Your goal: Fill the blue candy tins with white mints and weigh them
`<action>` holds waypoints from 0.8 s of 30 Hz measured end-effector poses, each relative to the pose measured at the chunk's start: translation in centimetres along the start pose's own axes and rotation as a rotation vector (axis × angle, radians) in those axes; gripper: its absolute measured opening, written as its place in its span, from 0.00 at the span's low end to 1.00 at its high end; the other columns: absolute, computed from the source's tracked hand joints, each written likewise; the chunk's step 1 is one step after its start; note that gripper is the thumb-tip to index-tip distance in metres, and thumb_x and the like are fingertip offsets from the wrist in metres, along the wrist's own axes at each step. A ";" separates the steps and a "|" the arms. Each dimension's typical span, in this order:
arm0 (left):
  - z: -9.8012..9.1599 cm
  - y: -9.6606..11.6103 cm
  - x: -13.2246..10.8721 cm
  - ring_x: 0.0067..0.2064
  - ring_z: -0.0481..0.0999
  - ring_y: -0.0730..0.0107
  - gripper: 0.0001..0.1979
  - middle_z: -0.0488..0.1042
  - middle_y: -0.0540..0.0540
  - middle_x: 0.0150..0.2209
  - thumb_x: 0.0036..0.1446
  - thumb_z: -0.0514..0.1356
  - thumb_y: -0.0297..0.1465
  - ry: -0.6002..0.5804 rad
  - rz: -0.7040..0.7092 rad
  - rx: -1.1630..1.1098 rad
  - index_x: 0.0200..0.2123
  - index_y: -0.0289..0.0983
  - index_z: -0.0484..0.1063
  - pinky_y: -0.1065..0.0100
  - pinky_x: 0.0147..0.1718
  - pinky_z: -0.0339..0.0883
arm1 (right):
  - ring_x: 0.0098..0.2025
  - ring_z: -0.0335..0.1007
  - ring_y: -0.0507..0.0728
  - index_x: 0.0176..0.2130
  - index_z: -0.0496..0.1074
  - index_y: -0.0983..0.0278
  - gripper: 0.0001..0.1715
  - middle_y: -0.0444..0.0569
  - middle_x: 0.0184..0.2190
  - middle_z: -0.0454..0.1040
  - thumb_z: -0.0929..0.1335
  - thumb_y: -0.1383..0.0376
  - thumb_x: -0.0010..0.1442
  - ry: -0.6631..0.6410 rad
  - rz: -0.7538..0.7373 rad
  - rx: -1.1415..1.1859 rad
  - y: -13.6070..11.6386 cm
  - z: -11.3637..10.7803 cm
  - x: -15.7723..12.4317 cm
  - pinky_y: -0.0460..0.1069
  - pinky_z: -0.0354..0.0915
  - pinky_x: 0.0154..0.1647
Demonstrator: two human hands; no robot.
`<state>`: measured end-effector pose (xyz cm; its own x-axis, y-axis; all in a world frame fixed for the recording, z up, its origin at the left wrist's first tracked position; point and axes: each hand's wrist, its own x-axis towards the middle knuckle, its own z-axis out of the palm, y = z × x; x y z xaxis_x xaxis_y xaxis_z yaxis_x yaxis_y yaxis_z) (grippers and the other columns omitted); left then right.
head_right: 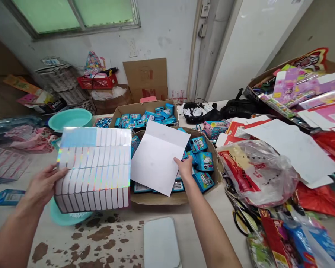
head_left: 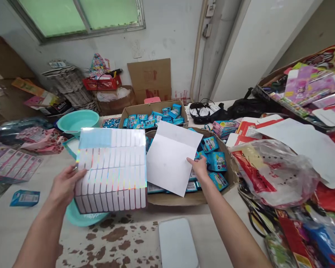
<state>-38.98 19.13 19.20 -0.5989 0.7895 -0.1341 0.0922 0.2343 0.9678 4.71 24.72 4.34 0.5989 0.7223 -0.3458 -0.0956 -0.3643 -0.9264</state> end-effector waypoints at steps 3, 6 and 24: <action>-2.3 -0.3 -2.0 0.24 0.71 0.77 0.24 0.77 0.58 0.23 0.20 0.66 0.27 0.104 -0.040 -0.068 0.31 0.41 0.73 0.79 0.22 0.67 | 0.32 0.74 0.63 0.58 0.58 0.71 0.61 0.59 0.39 0.76 0.78 0.64 0.26 -0.009 0.034 0.031 0.7 1.2 0.7 0.55 0.71 0.27; -4.1 -1.3 -4.1 0.22 0.71 0.76 0.21 0.77 0.59 0.22 0.20 0.65 0.27 0.200 -0.052 -0.087 0.26 0.42 0.73 0.79 0.18 0.66 | 0.28 0.73 0.62 0.49 0.67 0.70 0.47 0.53 0.30 0.77 0.77 0.65 0.28 -0.057 0.005 0.087 1.0 1.0 -0.2 0.55 0.70 0.26; -15.8 -2.0 -5.9 0.24 0.70 0.83 0.07 0.75 0.64 0.21 0.30 0.62 0.24 0.327 0.048 -0.111 0.17 0.42 0.69 0.84 0.25 0.69 | 0.50 0.66 0.58 0.37 0.79 0.51 0.21 0.46 0.42 0.76 0.64 0.75 0.58 -0.239 -1.325 -0.417 2.1 -7.8 -19.0 0.57 0.62 0.50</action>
<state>-48.22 5.09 21.46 -0.8207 0.5706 -0.0301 0.0502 0.1245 0.9910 -0.65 5.66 10.16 -0.0933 0.7274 0.6799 0.6891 0.5400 -0.4832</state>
